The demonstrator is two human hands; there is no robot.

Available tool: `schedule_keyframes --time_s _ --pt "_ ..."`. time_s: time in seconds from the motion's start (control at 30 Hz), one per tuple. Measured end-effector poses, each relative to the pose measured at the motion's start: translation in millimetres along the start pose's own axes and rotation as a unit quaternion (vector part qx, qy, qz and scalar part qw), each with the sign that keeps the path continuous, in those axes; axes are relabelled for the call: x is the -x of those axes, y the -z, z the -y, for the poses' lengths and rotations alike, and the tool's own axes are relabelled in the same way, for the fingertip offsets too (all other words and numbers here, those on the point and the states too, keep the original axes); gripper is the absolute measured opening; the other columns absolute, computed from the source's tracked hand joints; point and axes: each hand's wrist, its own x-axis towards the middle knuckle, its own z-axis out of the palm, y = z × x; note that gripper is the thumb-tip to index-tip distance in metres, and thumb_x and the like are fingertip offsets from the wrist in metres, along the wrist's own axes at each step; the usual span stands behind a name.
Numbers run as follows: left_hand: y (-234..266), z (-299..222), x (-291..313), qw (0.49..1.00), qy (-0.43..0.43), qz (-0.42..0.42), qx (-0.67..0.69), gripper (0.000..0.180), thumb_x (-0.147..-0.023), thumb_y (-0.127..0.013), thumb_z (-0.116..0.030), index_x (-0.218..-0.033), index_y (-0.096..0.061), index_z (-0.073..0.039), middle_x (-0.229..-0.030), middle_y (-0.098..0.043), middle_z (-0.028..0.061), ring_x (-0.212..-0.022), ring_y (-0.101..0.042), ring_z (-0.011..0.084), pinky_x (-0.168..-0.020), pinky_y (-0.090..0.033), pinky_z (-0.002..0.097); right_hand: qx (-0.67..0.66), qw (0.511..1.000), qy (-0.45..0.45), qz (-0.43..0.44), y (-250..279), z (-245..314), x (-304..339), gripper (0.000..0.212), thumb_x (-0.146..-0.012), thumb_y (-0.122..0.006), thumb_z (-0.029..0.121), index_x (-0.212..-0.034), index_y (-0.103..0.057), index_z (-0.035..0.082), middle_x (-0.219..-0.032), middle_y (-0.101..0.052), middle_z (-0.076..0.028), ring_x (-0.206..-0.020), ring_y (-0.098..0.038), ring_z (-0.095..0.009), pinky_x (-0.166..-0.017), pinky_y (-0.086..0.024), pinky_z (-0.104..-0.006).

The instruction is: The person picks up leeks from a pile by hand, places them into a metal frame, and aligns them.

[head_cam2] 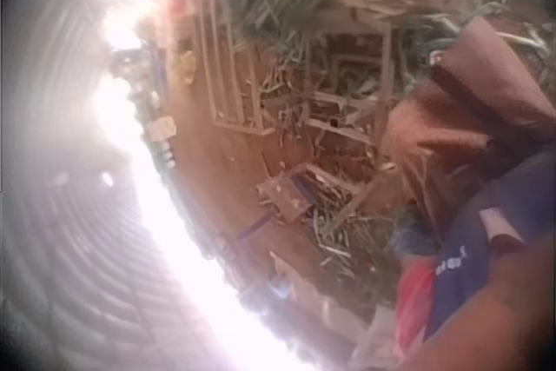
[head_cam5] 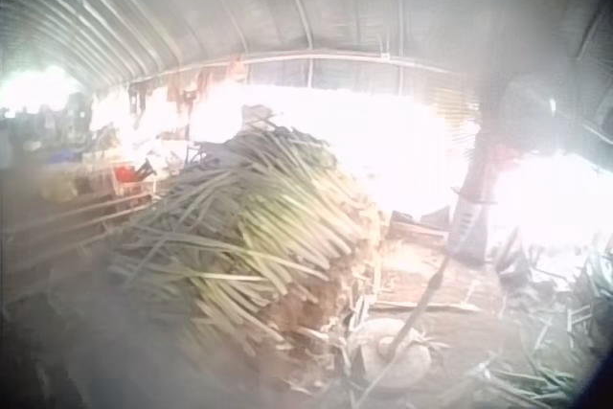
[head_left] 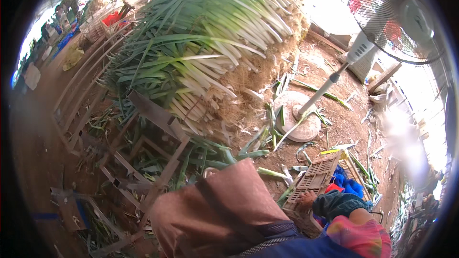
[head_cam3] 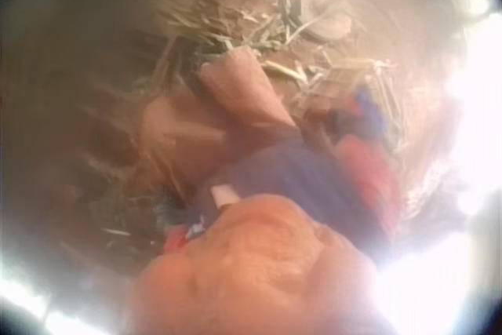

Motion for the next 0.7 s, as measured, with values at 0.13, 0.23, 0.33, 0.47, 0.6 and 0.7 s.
schedule_keyframes --time_s 0.13,0.23,0.33,0.47,0.6,0.7 --pt "-12.0 -52.3 98.6 0.987 -0.153 -0.046 -0.018 0.021 -0.085 -0.059 -0.018 -0.103 -0.054 -0.006 -0.079 -0.057 0.0052 -0.065 -0.056 0.0148 -0.056 -0.049 0.0302 0.014 0.997 -0.073 -0.019 -42.2 -22.2 30.2 0.04 -0.08 -0.057 0.033 -0.114 -0.056 0.013 -0.098 -0.058 -0.008 -0.093 -0.058 -0.026 -0.078 -0.046 -0.043" --pt "-55.8 -114.3 200.3 0.872 -0.422 -0.18 -0.169 0.028 -0.088 -0.058 -0.025 -0.108 -0.055 -0.005 -0.074 -0.055 0.0032 -0.064 -0.054 0.0124 -0.056 -0.047 0.0265 -0.008 0.989 -0.146 -0.025 -57.8 -42.3 25.3 0.03 -0.079 -0.055 0.027 -0.106 -0.059 0.015 -0.095 -0.059 -0.008 -0.092 -0.058 -0.027 -0.076 -0.047 -0.042" --pt "-127.1 -163.0 293.1 0.749 -0.575 -0.21 -0.253 0.035 -0.088 -0.059 -0.026 -0.113 -0.055 -0.003 -0.082 -0.057 0.0034 -0.068 -0.054 0.0127 -0.062 -0.046 0.0259 -0.016 0.985 -0.17 -0.003 -53.7 -52.2 8.6 0.024 -0.079 -0.055 0.024 -0.101 -0.061 0.016 -0.093 -0.06 -0.008 -0.092 -0.058 -0.028 -0.075 -0.048 -0.0413" --pt "-240.7 -188.4 371.5 0.564 -0.787 -0.101 -0.23 0.04 -0.092 -0.052 -0.025 -0.125 -0.051 -0.002 -0.11 -0.059 0.0118 -0.096 -0.055 0.0198 -0.086 -0.043 0.0346 -0.249 0.949 -0.047 -0.188 -8.4 -39.1 -34.4 0.033 -0.082 -0.058 0.033 -0.1 -0.06 0.005 -0.09 -0.061 -0.019 -0.081 -0.058 -0.038 -0.072 -0.047 -0.0447" --pt "-303.4 -219.5 424.8 0.329 -0.819 -0.057 -0.466 0.056 -0.093 -0.042 -0.043 -0.131 -0.045 -0.002 -0.119 -0.054 0.0199 -0.113 -0.051 0.0282 -0.099 -0.036 0.041 -0.289 0.942 0.003 -0.172 71.8 -30.1 -83.7 0.033 -0.082 -0.059 0.027 -0.103 -0.059 0.003 -0.09 -0.06 -0.02 -0.081 -0.058 -0.039 -0.071 -0.046 -0.045" --pt "-325.7 -242.8 413.1 0.299 -0.824 -0.068 -0.477 0.057 -0.092 -0.042 -0.046 -0.127 -0.046 -0.001 -0.113 -0.055 0.0195 -0.105 -0.052 0.0275 -0.093 -0.037 0.0397 -0.241 0.937 0.036 -0.252 139.9 -27.2 -110.6 0.035 -0.079 -0.061 0.023 -0.107 -0.058 0.003 -0.09 -0.061 -0.021 -0.084 -0.058 -0.038 -0.071 -0.046 -0.045"
